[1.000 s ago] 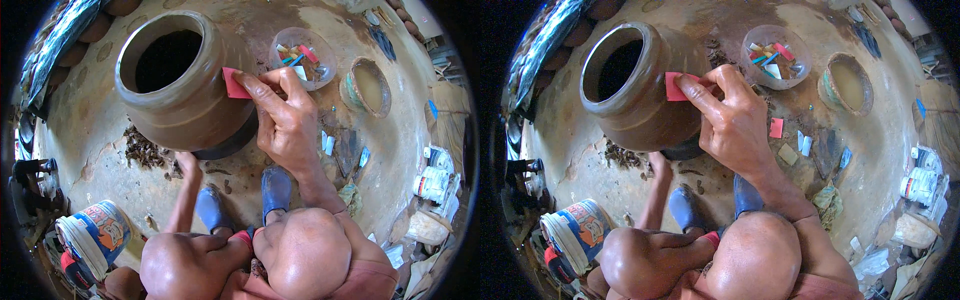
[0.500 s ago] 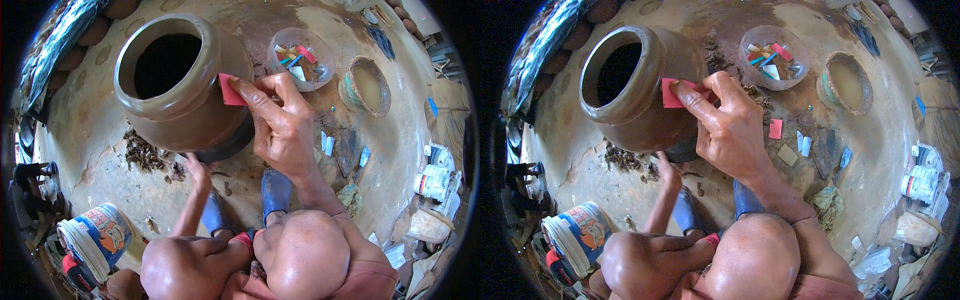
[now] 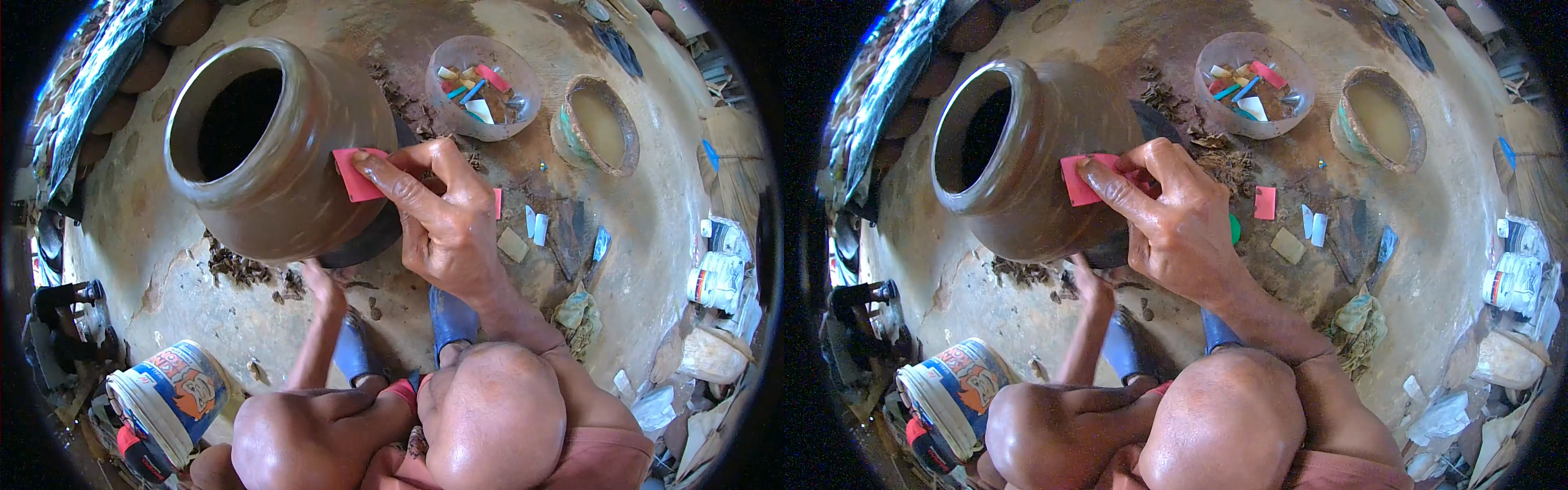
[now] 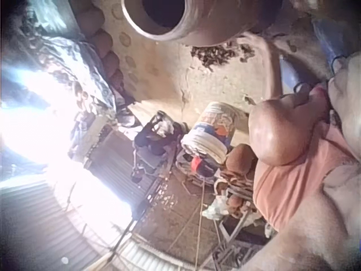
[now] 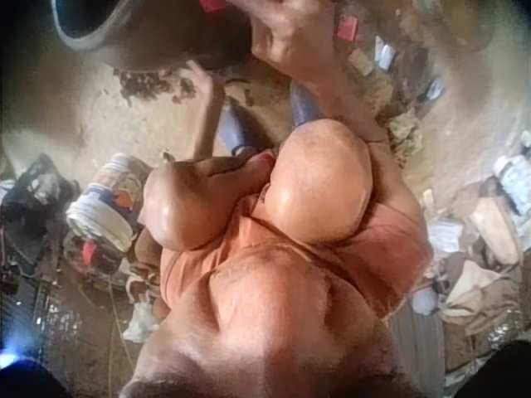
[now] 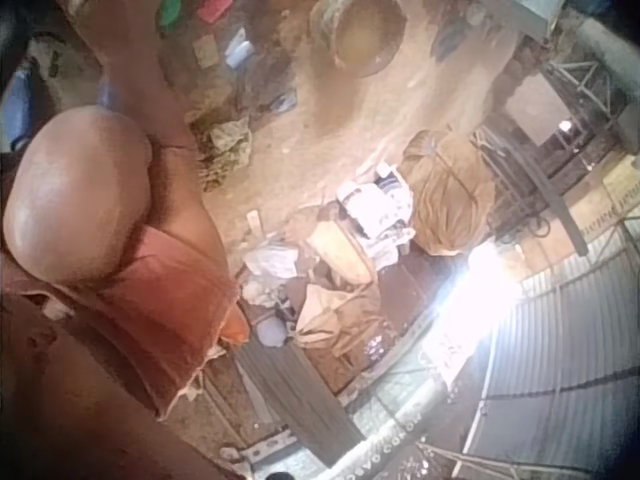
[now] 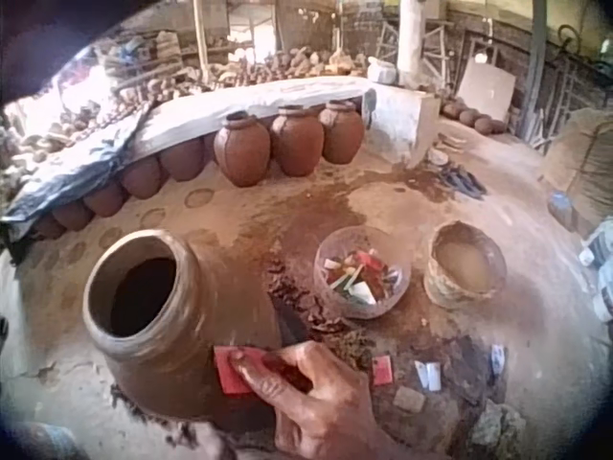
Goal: The person uses small tools and their hands to smooth the exterior of a clay pot and reaches inside the pot.
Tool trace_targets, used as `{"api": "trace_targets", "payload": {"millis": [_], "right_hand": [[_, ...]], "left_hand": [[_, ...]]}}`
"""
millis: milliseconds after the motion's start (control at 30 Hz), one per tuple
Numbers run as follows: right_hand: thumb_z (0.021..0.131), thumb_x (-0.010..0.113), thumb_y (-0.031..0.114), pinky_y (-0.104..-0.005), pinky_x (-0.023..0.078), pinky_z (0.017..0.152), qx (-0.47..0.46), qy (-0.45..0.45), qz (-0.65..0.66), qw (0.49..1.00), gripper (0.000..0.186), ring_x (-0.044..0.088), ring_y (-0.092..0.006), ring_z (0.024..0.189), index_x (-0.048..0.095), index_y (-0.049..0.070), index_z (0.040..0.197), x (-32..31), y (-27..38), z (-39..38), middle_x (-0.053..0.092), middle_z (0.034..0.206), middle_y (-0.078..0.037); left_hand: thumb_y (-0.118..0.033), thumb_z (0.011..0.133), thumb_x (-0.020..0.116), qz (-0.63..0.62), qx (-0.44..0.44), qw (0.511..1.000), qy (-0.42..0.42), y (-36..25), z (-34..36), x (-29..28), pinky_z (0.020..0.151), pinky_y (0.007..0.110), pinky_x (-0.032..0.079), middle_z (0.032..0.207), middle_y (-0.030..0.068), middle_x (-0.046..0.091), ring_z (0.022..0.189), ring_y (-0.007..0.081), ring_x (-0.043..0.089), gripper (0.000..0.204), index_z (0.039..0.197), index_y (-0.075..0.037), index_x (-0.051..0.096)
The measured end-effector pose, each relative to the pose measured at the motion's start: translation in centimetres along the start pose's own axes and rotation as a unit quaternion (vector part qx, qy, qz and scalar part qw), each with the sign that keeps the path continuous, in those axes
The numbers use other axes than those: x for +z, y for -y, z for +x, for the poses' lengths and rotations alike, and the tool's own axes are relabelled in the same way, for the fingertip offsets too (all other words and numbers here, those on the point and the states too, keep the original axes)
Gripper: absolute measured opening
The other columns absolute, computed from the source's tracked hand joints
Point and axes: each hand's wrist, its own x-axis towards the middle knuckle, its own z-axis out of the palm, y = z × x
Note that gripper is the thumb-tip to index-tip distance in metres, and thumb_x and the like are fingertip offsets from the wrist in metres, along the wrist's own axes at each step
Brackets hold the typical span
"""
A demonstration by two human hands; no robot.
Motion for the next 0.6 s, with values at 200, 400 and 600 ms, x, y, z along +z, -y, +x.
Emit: {"api": "trace_targets", "payload": {"millis": [200,400,600], "right_hand": [[0.072,0.064,-0.007,-0.0378,0.057,0.068,0.012,-0.036,0.056,0.998,0.057,0.064,-0.0261,0.077,0.074,0.017,0.123,0.4,0.6,0.1,0.063,0.094,-0.010],[0.072,0.064,-0.008,-0.0380,0.057,0.069,0.001,-0.045,0.071,0.996,0.059,0.064,-0.0264,0.079,0.073,0.017,0.124,2.1,1.0,-0.6,0.063,0.096,-0.010],[0.071,0.066,-0.006,-0.0375,0.056,0.068,0.003,-0.047,0.053,0.997,0.060,0.063,-0.0262,0.080,0.072,0.018,0.126,1.2,-1.0,-2.2,0.063,0.096,-0.010]], "left_hand": [[-0.059,0.099,0.053,0.039,-0.027,0.994,0.103,-2.7,0.3,-4.3,0.075,0.038,0.059,0.128,0.0186,0.061,0.095,0.0325,0.070,0.068,0.142,-0.007,0.045],[-0.052,0.104,0.047,0.105,0.136,0.983,0.060,-6.2,6.4,-5.1,0.084,0.042,0.057,0.137,0.0207,0.058,0.105,0.0313,0.067,0.063,0.142,-0.003,0.046],[-0.066,0.100,0.045,0.219,-0.186,0.942,0.176,-0.2,-5.2,-1.2,0.073,0.042,0.057,0.125,0.0180,0.065,0.096,0.0289,0.070,0.072,0.138,-0.005,0.048]]}}
